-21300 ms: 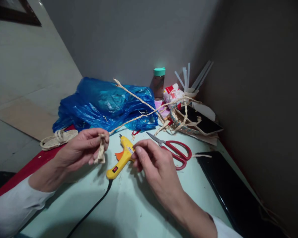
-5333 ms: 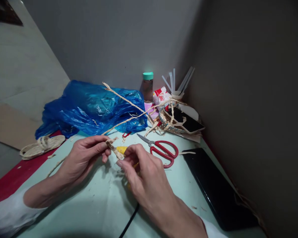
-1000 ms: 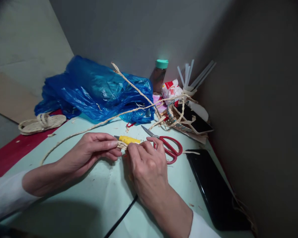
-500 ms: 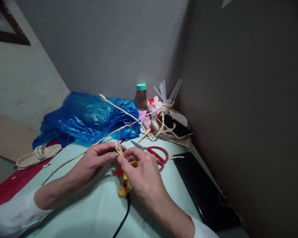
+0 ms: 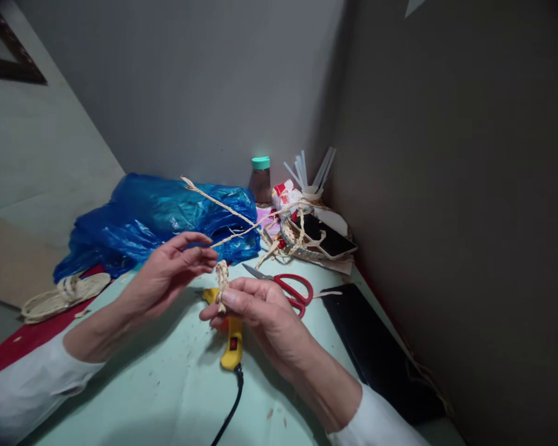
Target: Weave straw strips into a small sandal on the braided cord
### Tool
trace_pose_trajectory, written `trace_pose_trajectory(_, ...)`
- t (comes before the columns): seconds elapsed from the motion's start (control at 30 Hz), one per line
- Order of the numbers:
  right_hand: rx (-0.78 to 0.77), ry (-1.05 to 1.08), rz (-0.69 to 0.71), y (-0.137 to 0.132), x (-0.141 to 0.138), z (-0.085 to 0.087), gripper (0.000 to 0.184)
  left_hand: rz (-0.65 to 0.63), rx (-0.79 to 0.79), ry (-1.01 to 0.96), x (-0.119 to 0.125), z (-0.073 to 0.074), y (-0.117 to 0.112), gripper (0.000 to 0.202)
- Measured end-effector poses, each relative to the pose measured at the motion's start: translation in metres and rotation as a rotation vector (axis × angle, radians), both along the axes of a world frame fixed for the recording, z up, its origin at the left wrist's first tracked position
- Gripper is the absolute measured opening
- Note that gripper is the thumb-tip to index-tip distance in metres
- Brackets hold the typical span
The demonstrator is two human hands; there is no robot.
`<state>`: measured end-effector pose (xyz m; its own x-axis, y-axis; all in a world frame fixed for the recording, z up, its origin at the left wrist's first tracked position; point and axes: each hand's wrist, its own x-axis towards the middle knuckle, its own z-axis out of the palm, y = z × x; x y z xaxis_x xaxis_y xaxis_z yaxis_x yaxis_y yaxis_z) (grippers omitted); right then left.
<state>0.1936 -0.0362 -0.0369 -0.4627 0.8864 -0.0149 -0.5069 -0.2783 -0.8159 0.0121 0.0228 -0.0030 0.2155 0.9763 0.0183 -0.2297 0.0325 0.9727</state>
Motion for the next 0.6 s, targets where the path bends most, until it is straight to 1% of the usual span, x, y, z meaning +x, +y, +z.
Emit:
trace_pose_trajectory(0.1, 0.031, 0.002, 0.025, 0.003, 0.000, -0.004, 0.022, -0.261, -0.086, 0.021, 0.010, -0.004, -0.018, 0.018)
trace_pose_trajectory(0.13, 0.034, -0.002, 0.028, 0.004, 0.000, -0.005, 0.022, -0.316, -0.107, 0.031, 0.011, -0.005, -0.021, 0.018)
trace_pose_trajectory(0.2, 0.029, -0.008, 0.030, 0.004, 0.000, -0.005, 0.021, -0.375, -0.121, 0.054, 0.012, -0.007, -0.025, 0.018)
trace_pose_trajectory(0.27, 0.029, -0.010, 0.034, 0.005, -0.001, -0.005, 0.021, -0.383, -0.104, 0.073, 0.012, -0.008, -0.025, 0.018)
trace_pose_trajectory(0.47, 0.043, -0.063, 0.012, 0.004, -0.003, -0.008, 0.021, -0.351, -0.084, 0.122, 0.011, -0.007, -0.028, 0.013)
trace_pose_trajectory(0.6, 0.088, -0.122, -0.072, 0.003, -0.006, -0.010, 0.022, -0.255, 0.010, 0.200, 0.010, -0.007, -0.030, 0.010)
